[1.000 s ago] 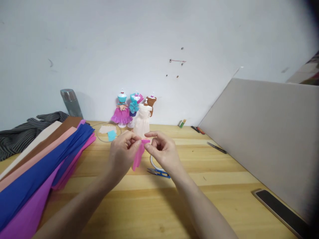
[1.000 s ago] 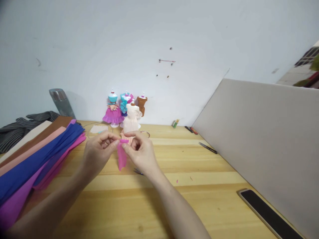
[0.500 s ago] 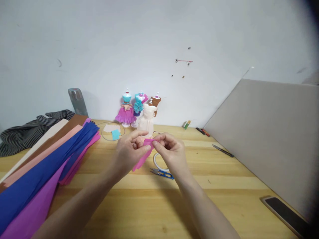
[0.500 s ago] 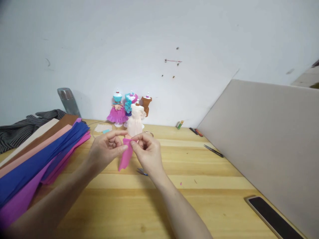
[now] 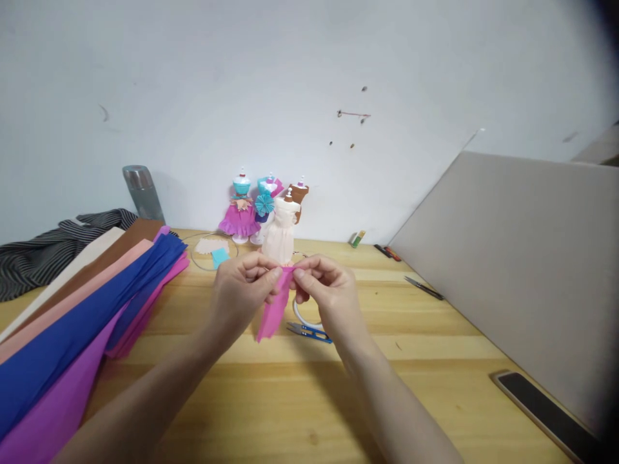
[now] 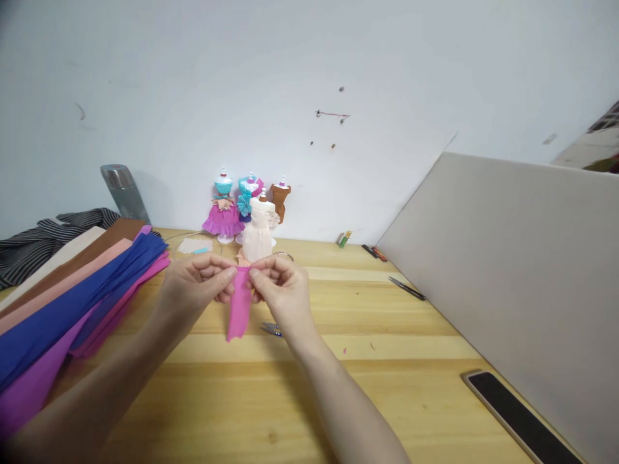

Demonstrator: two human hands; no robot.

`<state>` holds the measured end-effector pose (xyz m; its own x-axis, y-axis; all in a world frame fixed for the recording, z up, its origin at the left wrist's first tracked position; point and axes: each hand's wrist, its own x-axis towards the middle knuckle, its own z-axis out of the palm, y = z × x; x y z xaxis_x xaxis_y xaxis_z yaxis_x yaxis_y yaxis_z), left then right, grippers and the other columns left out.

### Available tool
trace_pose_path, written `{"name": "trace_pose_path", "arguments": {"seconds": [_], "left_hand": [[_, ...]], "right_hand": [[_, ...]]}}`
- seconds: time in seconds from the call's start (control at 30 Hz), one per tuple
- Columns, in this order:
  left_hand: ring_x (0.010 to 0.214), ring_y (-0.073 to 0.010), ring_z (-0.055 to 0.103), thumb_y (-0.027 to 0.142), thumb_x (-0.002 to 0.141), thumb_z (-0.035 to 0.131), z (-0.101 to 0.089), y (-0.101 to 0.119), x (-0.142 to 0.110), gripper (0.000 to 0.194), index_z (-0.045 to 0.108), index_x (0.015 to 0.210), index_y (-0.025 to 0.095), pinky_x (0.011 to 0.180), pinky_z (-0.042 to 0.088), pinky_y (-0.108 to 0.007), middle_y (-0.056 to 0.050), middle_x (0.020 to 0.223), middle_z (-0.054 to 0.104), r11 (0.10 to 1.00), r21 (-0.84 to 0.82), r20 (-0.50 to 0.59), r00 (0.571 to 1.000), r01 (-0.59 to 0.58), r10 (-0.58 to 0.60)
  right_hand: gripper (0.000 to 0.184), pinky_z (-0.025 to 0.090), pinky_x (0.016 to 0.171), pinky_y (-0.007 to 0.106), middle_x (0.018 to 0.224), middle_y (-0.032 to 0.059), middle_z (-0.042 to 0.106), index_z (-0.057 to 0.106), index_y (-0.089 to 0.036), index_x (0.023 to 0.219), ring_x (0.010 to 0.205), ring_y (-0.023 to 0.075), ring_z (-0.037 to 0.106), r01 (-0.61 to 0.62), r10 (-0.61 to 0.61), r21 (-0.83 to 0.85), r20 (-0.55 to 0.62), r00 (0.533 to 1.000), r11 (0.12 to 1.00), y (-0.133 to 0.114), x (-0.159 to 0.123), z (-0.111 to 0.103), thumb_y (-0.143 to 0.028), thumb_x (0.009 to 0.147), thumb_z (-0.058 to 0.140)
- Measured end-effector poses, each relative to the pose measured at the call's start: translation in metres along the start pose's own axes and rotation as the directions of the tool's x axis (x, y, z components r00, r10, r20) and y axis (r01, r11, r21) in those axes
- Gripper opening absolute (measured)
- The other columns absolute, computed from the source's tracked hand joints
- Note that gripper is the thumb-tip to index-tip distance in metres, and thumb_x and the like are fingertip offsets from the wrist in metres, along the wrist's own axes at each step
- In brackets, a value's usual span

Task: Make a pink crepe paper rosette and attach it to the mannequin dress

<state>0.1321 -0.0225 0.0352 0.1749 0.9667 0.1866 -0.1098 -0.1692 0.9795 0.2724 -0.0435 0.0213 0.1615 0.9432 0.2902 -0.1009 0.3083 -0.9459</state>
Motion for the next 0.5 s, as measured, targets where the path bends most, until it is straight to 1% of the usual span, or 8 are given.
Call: {"name": "trace_pose_path", "arguments": {"seconds": [0.13,0.27,0.37,0.5], "left_hand": [[0.041,-0.0095,0.059,0.021,0.063,0.069,0.0024,0.0020,-0.0002,0.008,0.068,0.064,0.013,0.042,0.047,-0.018,-0.002,0.054,0.070,0.999,-0.028,-0.016,1.000,-0.016,0.015],[0.045,-0.0110,0.063,0.019,0.059,0.071,0.0046,0.0014,-0.0009,0.007,0.071,0.063,0.014,0.046,0.051,-0.018,-0.001,0.051,0.069,0.996,-0.074,-0.070,0.996,-0.053,0.048],[0.049,-0.0126,0.066,0.019,0.059,0.072,0.0048,0.0005,-0.0022,0.008,0.072,0.064,0.014,0.052,0.054,-0.020,-0.002,0.054,0.071,0.994,-0.084,-0.086,0.994,-0.074,0.067],[0.051,-0.0125,0.067,0.018,0.058,0.073,0.0047,0.0024,-0.0053,0.005,0.071,0.061,0.015,0.051,0.054,-0.018,-0.001,0.055,0.072,0.989,-0.115,-0.110,0.991,-0.090,0.078]], "right_hand": [[0.021,0.041,0.041,0.019,0.057,0.0000,0.068,0.065,-0.017,0.067,0.042,0.0093,0.056,-0.032,0.033,0.095,-0.009,0.999,0.995,0.0032,0.0022,-0.0035,-0.032,0.063,0.079],[0.018,0.043,0.047,0.020,0.055,0.0002,0.067,0.067,-0.017,0.066,0.049,0.0104,0.060,-0.025,0.027,0.159,-0.014,1.000,0.987,0.0039,0.0029,-0.0046,-0.029,0.063,0.080],[0.014,0.046,0.051,0.022,0.057,0.0004,0.067,0.068,-0.018,0.065,0.052,0.0105,0.059,0.019,-0.016,0.181,-0.019,1.000,0.983,0.0037,0.0018,-0.0035,-0.026,0.064,0.079],[0.010,0.048,0.055,0.023,0.064,-0.0004,0.067,0.069,-0.018,0.065,0.057,0.0109,0.060,0.129,-0.121,0.156,-0.062,0.991,0.979,0.0045,-0.0015,-0.0022,-0.022,0.065,0.078]]}}
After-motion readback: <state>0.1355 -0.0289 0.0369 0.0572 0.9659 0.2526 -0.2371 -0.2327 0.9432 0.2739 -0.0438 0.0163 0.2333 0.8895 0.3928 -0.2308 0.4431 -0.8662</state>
